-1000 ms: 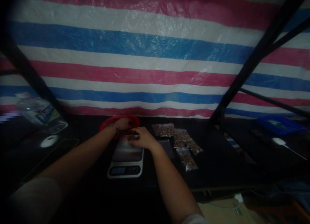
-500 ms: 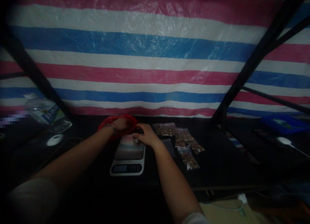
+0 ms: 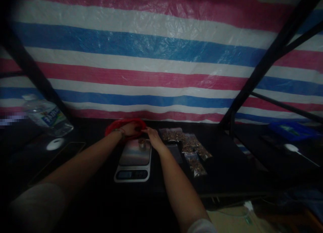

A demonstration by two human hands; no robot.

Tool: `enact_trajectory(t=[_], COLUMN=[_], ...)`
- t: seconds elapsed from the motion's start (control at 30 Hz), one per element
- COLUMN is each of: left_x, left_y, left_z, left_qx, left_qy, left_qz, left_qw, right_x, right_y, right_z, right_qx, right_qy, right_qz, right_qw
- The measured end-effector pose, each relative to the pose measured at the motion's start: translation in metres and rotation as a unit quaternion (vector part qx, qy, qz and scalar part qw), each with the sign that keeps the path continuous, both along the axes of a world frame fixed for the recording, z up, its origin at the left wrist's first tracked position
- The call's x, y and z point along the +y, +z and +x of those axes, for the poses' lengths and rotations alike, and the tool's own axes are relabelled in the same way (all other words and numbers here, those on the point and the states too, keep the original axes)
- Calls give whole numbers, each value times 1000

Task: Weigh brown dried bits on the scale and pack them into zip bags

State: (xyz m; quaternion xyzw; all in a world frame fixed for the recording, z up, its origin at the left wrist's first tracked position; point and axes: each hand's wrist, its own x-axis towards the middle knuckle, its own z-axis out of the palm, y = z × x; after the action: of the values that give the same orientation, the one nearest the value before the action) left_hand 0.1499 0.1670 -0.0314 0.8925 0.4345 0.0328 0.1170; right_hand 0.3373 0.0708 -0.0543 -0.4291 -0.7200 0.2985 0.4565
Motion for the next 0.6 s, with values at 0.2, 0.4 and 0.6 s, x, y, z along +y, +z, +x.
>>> enact_trajectory(t=[0.2, 0.4, 0.6], left_x=[5, 8, 7], left_y=[-1, 4, 13], left_z=[7, -12, -36], left_qx=[41, 30, -18], left_qy=[12, -22, -20], left_qz=[-11, -42, -45], left_qw=[999, 998, 999], right_x=[7, 11, 4], right_y=[-8, -14, -7], right_z=[-2, 1, -2], right_qx=[-21, -6, -1], right_qy=[-5, -25, -3], right_qz=[-16, 0, 13], right_qw=[1000, 1000, 1000])
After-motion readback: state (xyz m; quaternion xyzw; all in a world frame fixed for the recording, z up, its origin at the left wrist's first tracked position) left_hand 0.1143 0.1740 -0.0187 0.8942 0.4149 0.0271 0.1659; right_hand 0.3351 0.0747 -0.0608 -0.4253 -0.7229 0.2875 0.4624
